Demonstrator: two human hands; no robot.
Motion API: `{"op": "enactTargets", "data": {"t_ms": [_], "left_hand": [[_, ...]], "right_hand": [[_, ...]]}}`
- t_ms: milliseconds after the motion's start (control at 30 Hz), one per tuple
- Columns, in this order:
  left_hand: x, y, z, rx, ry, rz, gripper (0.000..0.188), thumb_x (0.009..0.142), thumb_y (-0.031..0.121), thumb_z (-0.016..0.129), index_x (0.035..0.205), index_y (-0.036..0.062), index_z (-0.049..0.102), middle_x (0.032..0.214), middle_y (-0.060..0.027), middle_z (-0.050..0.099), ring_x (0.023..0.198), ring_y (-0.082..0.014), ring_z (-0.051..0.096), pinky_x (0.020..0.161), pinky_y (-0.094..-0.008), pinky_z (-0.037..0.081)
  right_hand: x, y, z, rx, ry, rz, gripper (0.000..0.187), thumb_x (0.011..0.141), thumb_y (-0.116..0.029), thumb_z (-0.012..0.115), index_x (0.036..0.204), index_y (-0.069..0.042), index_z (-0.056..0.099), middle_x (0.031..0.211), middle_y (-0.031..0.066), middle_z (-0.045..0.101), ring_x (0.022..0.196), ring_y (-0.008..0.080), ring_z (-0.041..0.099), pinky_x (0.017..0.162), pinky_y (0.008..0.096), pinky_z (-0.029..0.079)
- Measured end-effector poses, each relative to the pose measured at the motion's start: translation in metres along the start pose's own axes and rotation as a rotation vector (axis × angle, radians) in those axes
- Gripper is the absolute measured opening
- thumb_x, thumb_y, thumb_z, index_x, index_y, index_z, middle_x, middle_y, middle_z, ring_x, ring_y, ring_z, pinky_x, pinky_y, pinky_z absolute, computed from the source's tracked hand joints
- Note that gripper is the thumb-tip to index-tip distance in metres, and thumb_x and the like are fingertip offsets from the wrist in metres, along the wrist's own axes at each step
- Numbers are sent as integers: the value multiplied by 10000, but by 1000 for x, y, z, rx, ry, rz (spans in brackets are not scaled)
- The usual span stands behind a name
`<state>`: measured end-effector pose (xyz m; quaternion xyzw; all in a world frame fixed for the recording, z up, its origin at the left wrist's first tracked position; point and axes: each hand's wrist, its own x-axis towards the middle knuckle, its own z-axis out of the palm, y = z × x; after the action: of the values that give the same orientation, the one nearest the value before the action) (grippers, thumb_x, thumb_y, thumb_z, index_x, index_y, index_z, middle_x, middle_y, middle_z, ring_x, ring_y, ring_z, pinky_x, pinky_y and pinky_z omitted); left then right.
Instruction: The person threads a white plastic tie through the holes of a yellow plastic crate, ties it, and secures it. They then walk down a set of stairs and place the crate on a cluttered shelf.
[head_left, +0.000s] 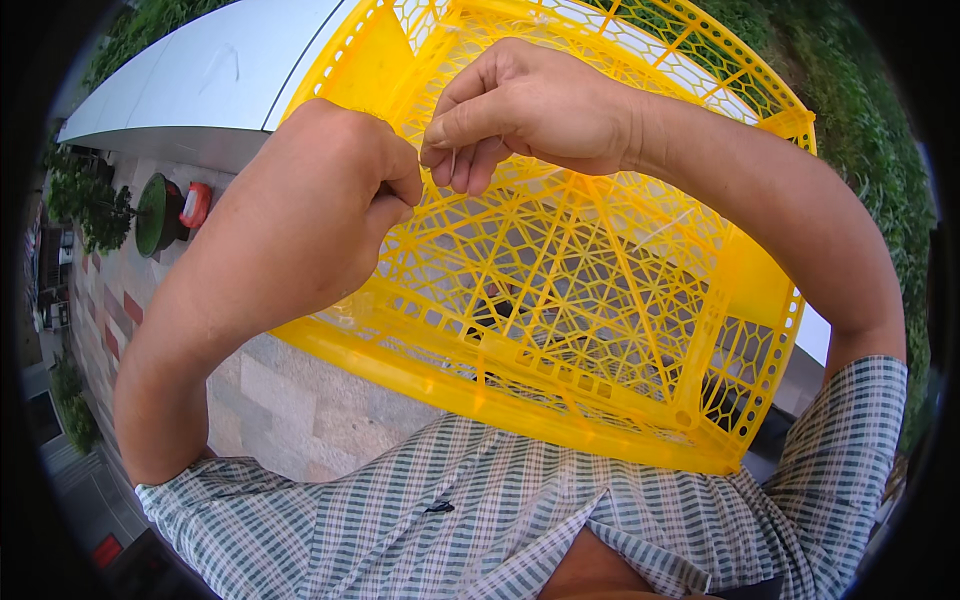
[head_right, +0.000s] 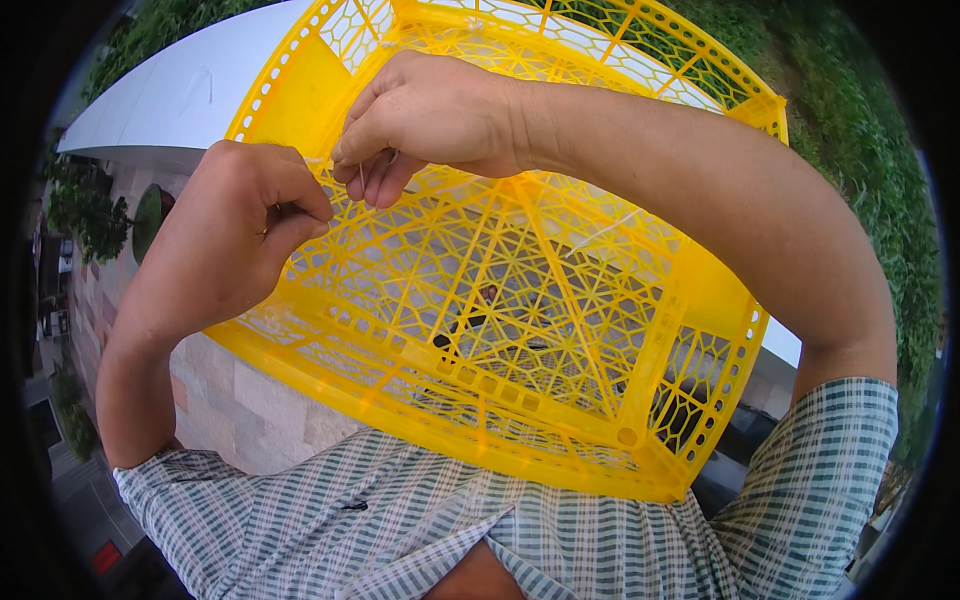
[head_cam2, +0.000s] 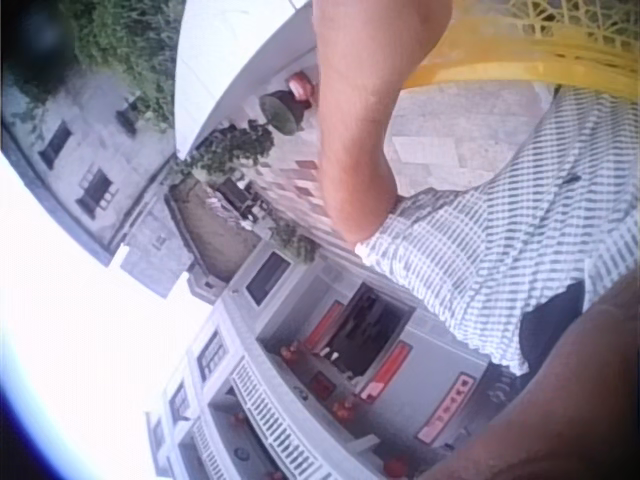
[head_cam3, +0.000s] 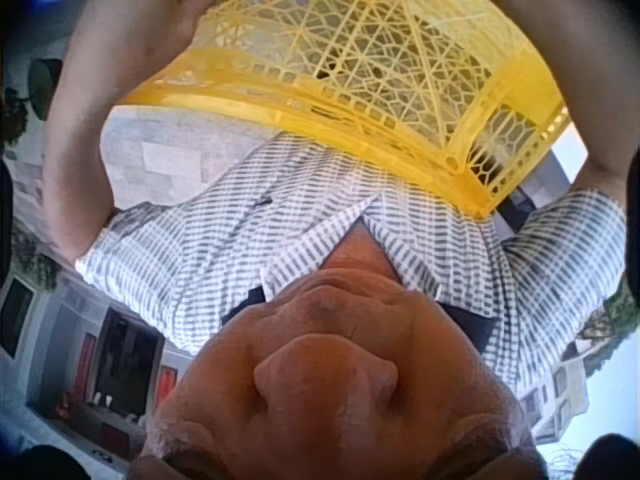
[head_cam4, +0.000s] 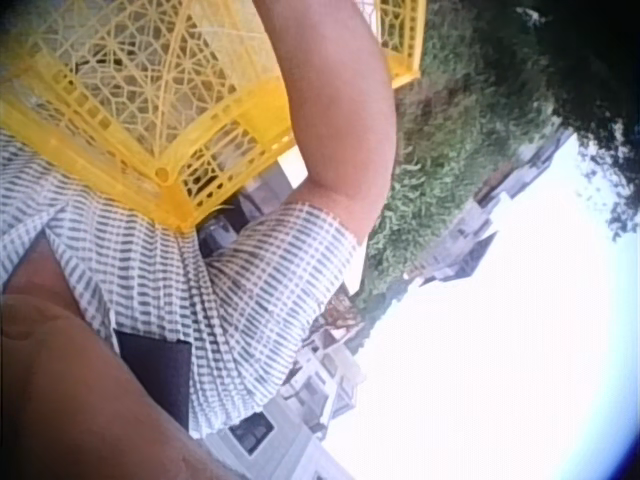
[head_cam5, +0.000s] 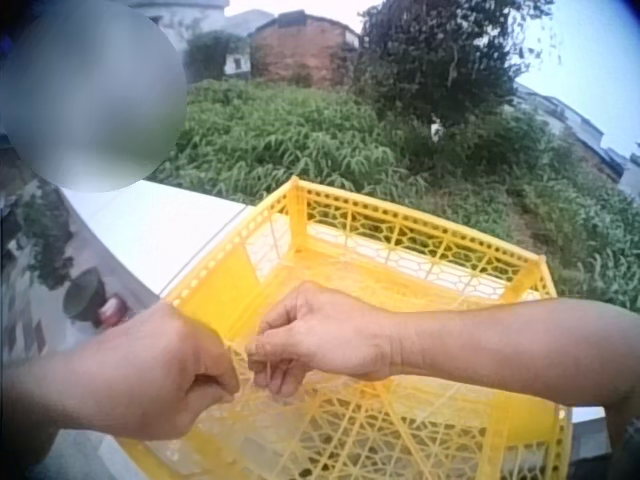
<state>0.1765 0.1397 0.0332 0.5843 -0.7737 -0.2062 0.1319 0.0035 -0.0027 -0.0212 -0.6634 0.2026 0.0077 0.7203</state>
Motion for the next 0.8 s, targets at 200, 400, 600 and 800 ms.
{"op": "enactTargets", "data": {"t_ms": [200, 400, 600, 800], "left_hand": [[-2, 2, 4, 53, 14, -20, 67, 798, -63, 684, 855, -53, 717, 811, -197, 710, 743, -358, 703, 715, -388, 558], [-5, 0, 4, 26, 42, 5, 60, 789, -79, 697, 844, -57, 688, 811, -173, 709, 718, -316, 696, 681, -359, 547], [1, 1, 7, -19, 160, 66, 70, 821, -111, 702, 834, -58, 659, 757, -121, 689, 654, -175, 669, 613, -294, 532], [4, -3, 9, -17, 157, -15, 78, 884, -102, 674, 868, -58, 613, 744, -85, 661, 649, -135, 667, 597, -272, 542]], "right_hand": [[1, 13, 12, -21, -19, -76, 281, 947, -155, 721, 1095, 83, 739, 1011, 139, 774, 913, 169, 749, 891, 312, 602], [-3, -6, 27, -399, 98, -21, 191, 924, -101, 728, 1034, 54, 743, 850, 98, 741, 728, 135, 696, 672, 296, 596], [1, -4, 28, -287, 168, 71, 138, 932, -89, 708, 983, 33, 749, 780, 74, 712, 649, 118, 665, 558, 287, 560], [1, 1, 27, -252, 63, 35, 129, 919, -91, 714, 926, 34, 740, 789, 75, 719, 634, 128, 663, 637, 279, 566]]}}
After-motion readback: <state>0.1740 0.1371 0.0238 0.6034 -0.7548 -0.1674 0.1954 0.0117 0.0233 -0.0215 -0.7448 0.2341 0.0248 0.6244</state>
